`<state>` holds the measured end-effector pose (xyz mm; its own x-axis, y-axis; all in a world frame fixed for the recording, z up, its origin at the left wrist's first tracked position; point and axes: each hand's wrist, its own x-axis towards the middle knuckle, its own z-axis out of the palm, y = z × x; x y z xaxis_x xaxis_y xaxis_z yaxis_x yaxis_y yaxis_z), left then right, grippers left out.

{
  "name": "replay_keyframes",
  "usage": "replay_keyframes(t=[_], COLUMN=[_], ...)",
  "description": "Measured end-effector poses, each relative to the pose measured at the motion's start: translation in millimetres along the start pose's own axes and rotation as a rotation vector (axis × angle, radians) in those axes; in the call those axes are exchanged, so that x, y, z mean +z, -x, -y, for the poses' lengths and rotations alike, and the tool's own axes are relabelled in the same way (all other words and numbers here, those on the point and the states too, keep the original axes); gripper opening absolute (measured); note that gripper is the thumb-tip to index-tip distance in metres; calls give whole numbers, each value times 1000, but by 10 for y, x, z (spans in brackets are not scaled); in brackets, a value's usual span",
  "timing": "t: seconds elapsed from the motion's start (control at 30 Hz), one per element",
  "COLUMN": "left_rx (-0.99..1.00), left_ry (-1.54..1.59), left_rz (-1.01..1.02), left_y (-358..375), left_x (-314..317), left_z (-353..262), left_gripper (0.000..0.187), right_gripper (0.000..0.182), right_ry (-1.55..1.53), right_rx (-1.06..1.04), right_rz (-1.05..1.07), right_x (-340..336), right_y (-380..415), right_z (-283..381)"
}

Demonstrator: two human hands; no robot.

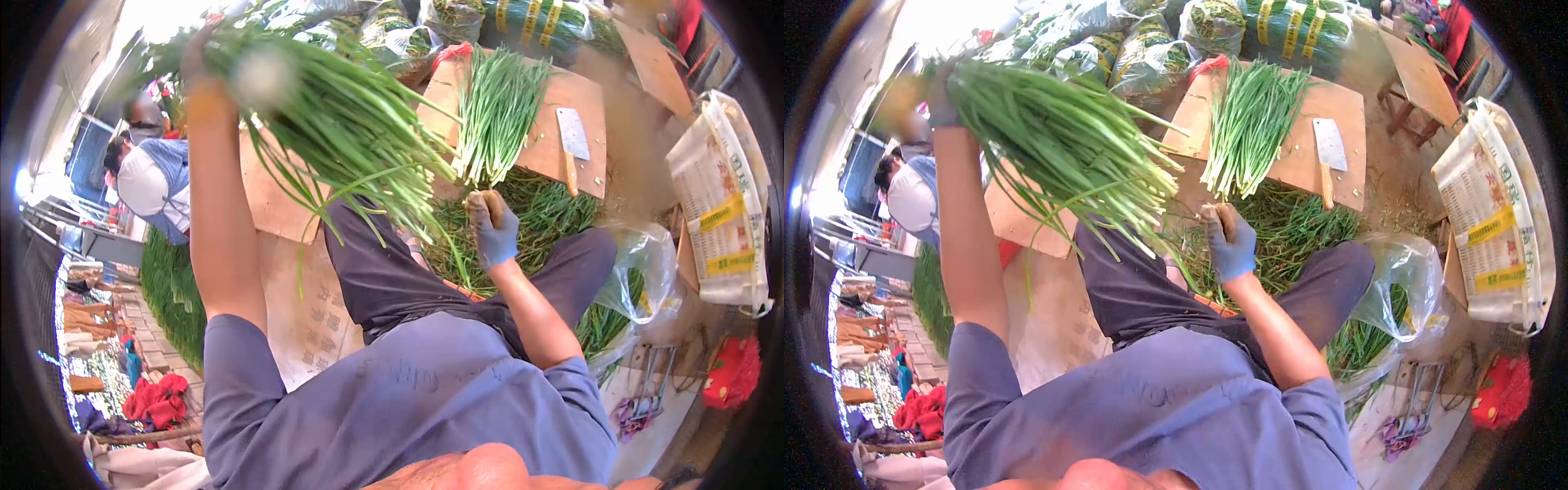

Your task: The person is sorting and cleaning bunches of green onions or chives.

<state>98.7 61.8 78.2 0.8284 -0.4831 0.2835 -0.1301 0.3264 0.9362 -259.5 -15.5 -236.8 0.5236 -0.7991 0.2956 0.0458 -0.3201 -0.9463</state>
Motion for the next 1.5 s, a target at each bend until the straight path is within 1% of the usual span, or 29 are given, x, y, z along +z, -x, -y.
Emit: replay_keyframes(t=[0.07, 0.1, 0.13, 0.17, 0.2, 0.23, 0.3, 0.33, 0.37, 0.47, 0.53, 0.6, 0.67, 0.7, 0.8, 0.83, 0.9, 0.93, 0.97, 1.0, 1.03, 1.1, 1.2, 1.23, 1.3, 1.33, 1.4, 1.43, 1.5], left_rx=[-112, -174, -234, -291, -242, -185, 203, 393, 323, 262, 208, 103, -10, -80, -30, -48, 85, 150, 43, 16, -7, -75, -165, -126, -76, -70, -125, -107, -103], left_ry=[98, 145, 193, 244, 256, 271, -209, -431, -274, -132, -20, 150, 318, 367, 217, 250, 102, 28, 269, 233, 197, 152, 120, 101, 93, 99, 167, 174, 351], left_rz=[97, 144, 188, 230, 191, 146, 176, 123, 87, 97, 77, 38, 43, -11, -57, -45, 34, 75, -54, -67, -78, -27, -144, -140, -142, -138, -95, -30, 239], left_y=[-149, -256, -334, -376, -381, -429, -823, -1031, -928, -1130, -957, -751, -696, -260, -248, -317, -891, -1063, -487, -332, -242, -365, -52, -105, -201, -197, -67, -116, -58], left_x=[-231, -386, -497, -519, -474, -483, -823, -1005, -869, -989, -879, -746, -741, -403, -430, -482, -915, -1061, -579, -435, -343, -399, -16, -42, -163, -207, -104, -167, -286], left_z=[65, 127, 195, 281, 344, 407, 649, 777, 796, 929, 857, 744, 683, 499, 488, 516, 738, 849, 689, 605, 539, 555, 408, 432, 493, 478, 371, 346, 315], left_gripper=[34, 33, 33, 33, 31, 29, 30, 31, 32, 32, 30, 30, 33, 32, 31, 31, 29, 29, 28, 28, 27, 29, 29, 30, 30, 30, 31, 20, 21], right_gripper=[21, 21, 30, 43, 56, 60, 67, 61, 55, 41, 37, 23, 32, 34, 40, 42, 49, 57, 67, 78, 82, 70, 47, 39, 24, 24, 39, 48, 68], right_ry=[-119, -44, 111, 208, 307, 229, 69, 133, 333, 580, 570, 353, 411, 490, 764, 818, 907, 892, 877, 651, 436, 410, 495, 540, 500, 572, 741, 777, 817], right_rx=[-126, -194, -80, -92, -109, -17, 161, 114, 90, 199, 223, -61, 210, 253, 400, 352, 266, 219, 176, -46, -165, -186, -89, -46, -54, -14, 156, -9, -322], right_rz=[-138, -80, -32, -49, -63, -91, -129, -56, 32, 150, 168, -132, 142, 259, 650, 771, 1019, 926, 838, 549, 377, 245, 276, 338, 292, 407, 690, 581, 357], right_x=[72, 86, 117, 243, 375, 461, 630, 697, 697, 669, 461, 309, -70, -229, -542, -593, -754, -740, -681, -660, -597, -207, -61, 26, -70, -174, -376, -383, -414], right_y=[98, 56, 14, -52, -127, -191, -296, -365, -428, -625, -612, -437, -288, -140, 251, 307, 431, 330, 219, 199, 119, 49, 41, 35, 169, 289, 436, 373, 282], right_z=[181, 270, 422, 270, 97, 94, 85, -122, -110, -161, 3, -345, -481, -671, -1081, -966, -612, -335, -85, 13, 204, 579, 465, 314, -132, -367, -568, -378, 135])
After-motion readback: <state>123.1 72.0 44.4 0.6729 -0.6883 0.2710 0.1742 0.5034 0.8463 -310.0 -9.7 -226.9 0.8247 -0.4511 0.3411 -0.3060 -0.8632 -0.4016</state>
